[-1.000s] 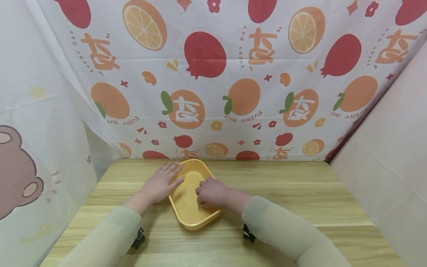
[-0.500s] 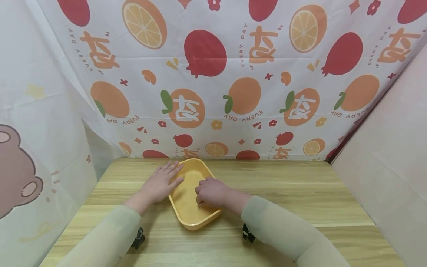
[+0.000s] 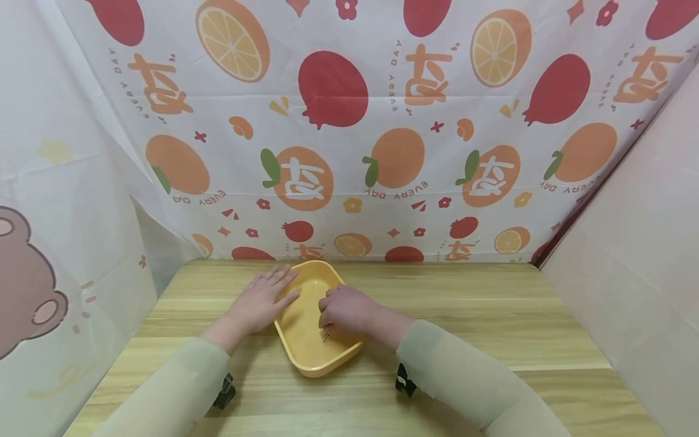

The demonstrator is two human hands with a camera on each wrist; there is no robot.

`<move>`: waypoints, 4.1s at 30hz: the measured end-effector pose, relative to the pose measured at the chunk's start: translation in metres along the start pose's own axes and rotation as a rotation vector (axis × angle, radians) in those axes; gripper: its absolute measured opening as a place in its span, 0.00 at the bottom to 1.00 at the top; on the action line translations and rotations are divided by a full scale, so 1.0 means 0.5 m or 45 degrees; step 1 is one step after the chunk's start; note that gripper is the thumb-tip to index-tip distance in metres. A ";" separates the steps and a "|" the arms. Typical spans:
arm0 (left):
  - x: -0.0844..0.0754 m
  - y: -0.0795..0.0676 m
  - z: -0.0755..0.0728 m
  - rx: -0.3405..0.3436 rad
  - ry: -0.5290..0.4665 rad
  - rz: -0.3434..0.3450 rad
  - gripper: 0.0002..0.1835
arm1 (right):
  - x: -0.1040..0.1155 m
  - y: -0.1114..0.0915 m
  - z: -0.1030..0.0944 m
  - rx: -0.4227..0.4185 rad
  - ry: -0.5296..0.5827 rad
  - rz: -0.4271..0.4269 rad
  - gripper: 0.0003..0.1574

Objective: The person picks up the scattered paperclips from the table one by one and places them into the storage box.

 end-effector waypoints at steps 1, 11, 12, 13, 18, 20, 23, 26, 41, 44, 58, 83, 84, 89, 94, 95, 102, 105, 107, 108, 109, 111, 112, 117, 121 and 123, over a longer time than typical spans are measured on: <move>0.001 0.000 0.000 -0.002 0.004 0.002 0.35 | -0.001 -0.001 -0.002 -0.010 0.003 0.000 0.06; 0.002 0.003 0.004 -0.003 -0.005 0.000 0.34 | -0.013 -0.021 -0.024 -0.116 0.064 0.021 0.09; 0.002 0.003 0.004 -0.003 -0.002 0.000 0.34 | -0.014 -0.023 -0.025 -0.127 0.066 0.021 0.09; 0.001 0.003 0.004 -0.003 -0.002 -0.002 0.34 | -0.016 -0.025 -0.025 -0.137 0.070 0.020 0.09; 0.001 0.003 0.003 -0.003 -0.002 -0.001 0.34 | -0.022 -0.041 -0.033 -0.194 0.111 0.020 0.09; 0.001 0.002 0.003 0.001 -0.005 0.000 0.35 | -0.024 -0.049 -0.038 -0.214 0.128 0.034 0.10; 0.002 0.001 0.002 0.007 0.002 0.003 0.36 | -0.028 -0.063 -0.045 -0.247 0.146 0.056 0.10; 0.002 0.001 0.001 0.009 0.000 0.005 0.36 | -0.032 -0.076 -0.048 -0.276 0.161 0.078 0.10; 0.000 0.000 -0.001 -0.036 -0.035 0.025 0.35 | -0.045 -0.167 -0.031 -0.391 0.200 0.216 0.10; 0.000 0.001 0.000 -0.027 -0.031 0.023 0.35 | -0.050 -0.190 -0.019 -0.415 0.197 0.228 0.09; -0.001 0.003 -0.004 0.012 -0.016 0.011 0.35 | -0.066 -0.293 0.027 -0.459 0.188 0.308 0.08; 0.009 0.007 0.001 0.002 -0.020 0.030 0.37 | -0.070 -0.410 0.087 -0.360 0.219 0.444 0.08; 0.009 0.007 0.001 0.003 -0.022 0.029 0.37 | -0.069 -0.411 0.090 -0.353 0.228 0.453 0.08; 0.007 0.008 0.004 -0.002 -0.018 0.033 0.38 | -0.065 -0.418 0.098 -0.330 0.270 0.473 0.08; 0.008 0.007 0.005 -0.008 -0.020 0.034 0.37 | -0.063 -0.420 0.102 -0.318 0.291 0.477 0.06; 0.008 0.007 0.005 -0.010 -0.020 0.034 0.36 | -0.063 -0.419 0.103 -0.319 0.291 0.477 0.06; 0.010 0.004 0.007 -0.012 -0.025 0.033 0.36 | -0.063 -0.418 0.117 -0.313 0.283 0.466 0.06; 0.010 0.004 0.006 -0.012 -0.027 0.035 0.36 | -0.063 -0.418 0.121 -0.305 0.280 0.479 0.07; 0.009 0.004 0.006 -0.014 -0.027 0.036 0.37 | -0.063 -0.419 0.121 -0.298 0.278 0.493 0.07; 0.009 0.004 0.005 -0.015 -0.027 0.035 0.37 | -0.064 -0.419 0.121 -0.292 0.278 0.500 0.07; 0.009 0.004 0.005 -0.014 -0.027 0.035 0.37 | -0.064 -0.418 0.121 -0.287 0.278 0.505 0.07; 0.008 0.004 0.005 -0.013 -0.024 0.033 0.36 | -0.064 -0.418 0.120 -0.276 0.280 0.515 0.06; 0.007 0.004 0.004 -0.013 -0.025 0.032 0.36 | -0.064 -0.418 0.120 -0.274 0.280 0.516 0.06; 0.004 0.001 0.002 -0.012 -0.027 0.029 0.36 | -0.063 -0.416 0.118 -0.255 0.288 0.517 0.05; 0.002 -0.001 0.001 -0.018 -0.032 0.028 0.36 | -0.064 -0.415 0.119 -0.248 0.302 0.524 0.05; 0.003 0.001 0.003 -0.020 -0.031 0.027 0.36 | -0.065 -0.415 0.120 -0.252 0.313 0.529 0.05</move>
Point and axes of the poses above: each hand's wrist, its own y-axis towards the middle knuckle, its own z-axis out of the palm, x = y × z, the point moved 1 cm from there along y, towards the middle knuckle, and after that the axes turned 2 degrees about y, right-handed, at the moved point
